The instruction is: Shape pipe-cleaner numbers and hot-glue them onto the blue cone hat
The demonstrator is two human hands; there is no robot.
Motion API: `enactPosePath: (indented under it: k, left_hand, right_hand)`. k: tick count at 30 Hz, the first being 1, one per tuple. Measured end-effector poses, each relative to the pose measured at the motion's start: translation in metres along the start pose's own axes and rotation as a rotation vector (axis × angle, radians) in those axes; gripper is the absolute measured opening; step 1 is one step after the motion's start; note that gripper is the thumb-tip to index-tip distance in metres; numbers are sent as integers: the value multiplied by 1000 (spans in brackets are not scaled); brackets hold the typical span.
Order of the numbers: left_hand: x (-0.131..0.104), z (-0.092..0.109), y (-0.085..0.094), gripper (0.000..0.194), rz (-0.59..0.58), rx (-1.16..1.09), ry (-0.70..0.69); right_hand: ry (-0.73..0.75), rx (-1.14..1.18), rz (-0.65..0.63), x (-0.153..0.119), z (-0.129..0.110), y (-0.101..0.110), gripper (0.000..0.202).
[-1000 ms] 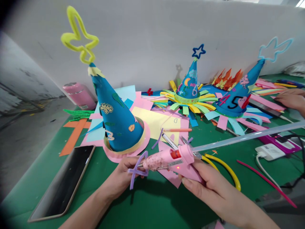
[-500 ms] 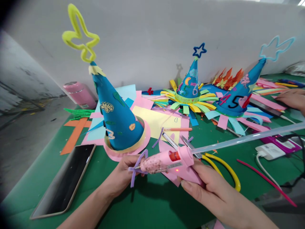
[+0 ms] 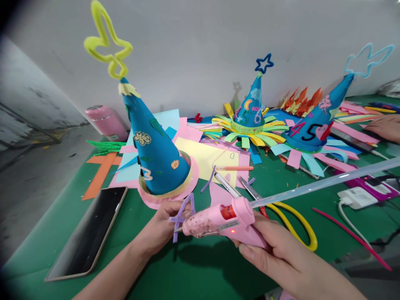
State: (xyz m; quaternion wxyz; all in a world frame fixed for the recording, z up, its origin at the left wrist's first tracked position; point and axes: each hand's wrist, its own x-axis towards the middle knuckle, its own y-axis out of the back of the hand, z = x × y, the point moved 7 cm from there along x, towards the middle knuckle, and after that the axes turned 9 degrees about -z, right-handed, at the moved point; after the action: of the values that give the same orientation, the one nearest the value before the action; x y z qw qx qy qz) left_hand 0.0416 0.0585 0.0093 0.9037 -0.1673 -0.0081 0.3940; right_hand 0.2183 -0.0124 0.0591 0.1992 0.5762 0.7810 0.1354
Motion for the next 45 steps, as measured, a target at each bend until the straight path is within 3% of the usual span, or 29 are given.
enactPosePath:
  k: [6, 12, 17, 24, 33, 39, 45]
  left_hand:
    - [0, 0, 0, 20, -10, -4, -36]
    - [0, 0, 0, 16, -30, 72, -42]
    - [1, 2, -2, 20, -26, 22, -47]
    - [2, -1, 0, 20, -31, 8, -24]
    - [2, -2, 3, 13, -24, 26, -29]
    - [2, -2, 2, 11, -21, 31, -30]
    - [1, -2, 1, 12, -22, 14, -42]
  right_hand:
    - [-19, 13, 2, 0, 4, 1, 24]
    - [-20, -28, -146, 4, 11, -4, 23]
    - [-9, 8, -61, 2, 9, 0, 26]
    - [67, -100, -155, -4, 12, -1, 29]
    - [16, -59, -102, -5, 11, -1, 26]
    - [-73, 64, 29, -9, 13, 0, 28]
    - [-12, -19, -94, -1, 6, 0, 24]
